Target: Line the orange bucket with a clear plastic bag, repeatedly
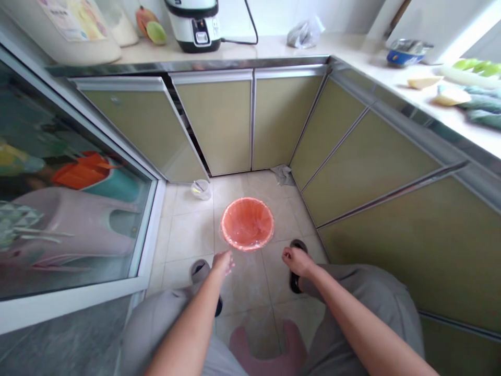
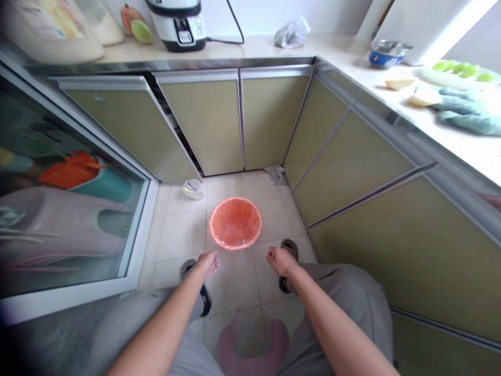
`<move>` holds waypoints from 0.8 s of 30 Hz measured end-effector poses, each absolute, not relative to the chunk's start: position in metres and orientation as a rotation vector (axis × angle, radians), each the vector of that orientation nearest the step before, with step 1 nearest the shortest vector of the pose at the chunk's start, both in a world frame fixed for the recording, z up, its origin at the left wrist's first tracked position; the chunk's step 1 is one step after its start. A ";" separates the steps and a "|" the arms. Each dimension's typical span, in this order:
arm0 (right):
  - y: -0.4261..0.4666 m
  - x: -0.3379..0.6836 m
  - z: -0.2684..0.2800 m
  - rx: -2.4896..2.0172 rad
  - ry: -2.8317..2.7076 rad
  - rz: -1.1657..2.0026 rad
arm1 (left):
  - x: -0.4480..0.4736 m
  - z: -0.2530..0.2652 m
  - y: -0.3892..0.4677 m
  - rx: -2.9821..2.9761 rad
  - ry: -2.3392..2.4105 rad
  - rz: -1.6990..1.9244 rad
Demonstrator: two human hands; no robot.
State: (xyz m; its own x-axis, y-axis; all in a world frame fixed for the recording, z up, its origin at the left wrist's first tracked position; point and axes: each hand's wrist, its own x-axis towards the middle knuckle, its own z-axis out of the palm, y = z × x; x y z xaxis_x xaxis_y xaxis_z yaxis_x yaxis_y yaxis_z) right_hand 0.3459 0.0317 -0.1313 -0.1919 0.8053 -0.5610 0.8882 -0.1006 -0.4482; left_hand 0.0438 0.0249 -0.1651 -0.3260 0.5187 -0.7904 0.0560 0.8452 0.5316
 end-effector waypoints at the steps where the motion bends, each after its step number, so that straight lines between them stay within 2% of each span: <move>1: 0.029 0.343 -0.132 1.870 2.034 -1.162 | 0.049 -0.165 0.017 0.461 1.864 0.497; 6: 0.040 0.339 -0.099 1.833 2.205 -1.257 | 0.069 -0.128 0.017 0.778 1.695 0.687; 11: 0.049 0.330 0.007 2.124 2.816 -1.580 | 0.072 -0.007 0.035 1.205 1.381 1.286; 14: 0.045 0.316 0.078 2.029 3.189 -1.765 | 0.064 0.072 0.044 1.346 1.320 1.560; 16: 0.057 0.308 0.104 1.928 3.300 -1.796 | 0.054 0.099 0.064 1.459 1.258 1.665; 18: 0.085 0.304 0.104 1.893 3.292 -1.751 | 0.043 0.099 0.093 1.531 1.209 1.704; 24: 0.152 0.311 0.037 1.944 3.118 -1.654 | 0.022 0.033 0.145 1.462 1.301 1.627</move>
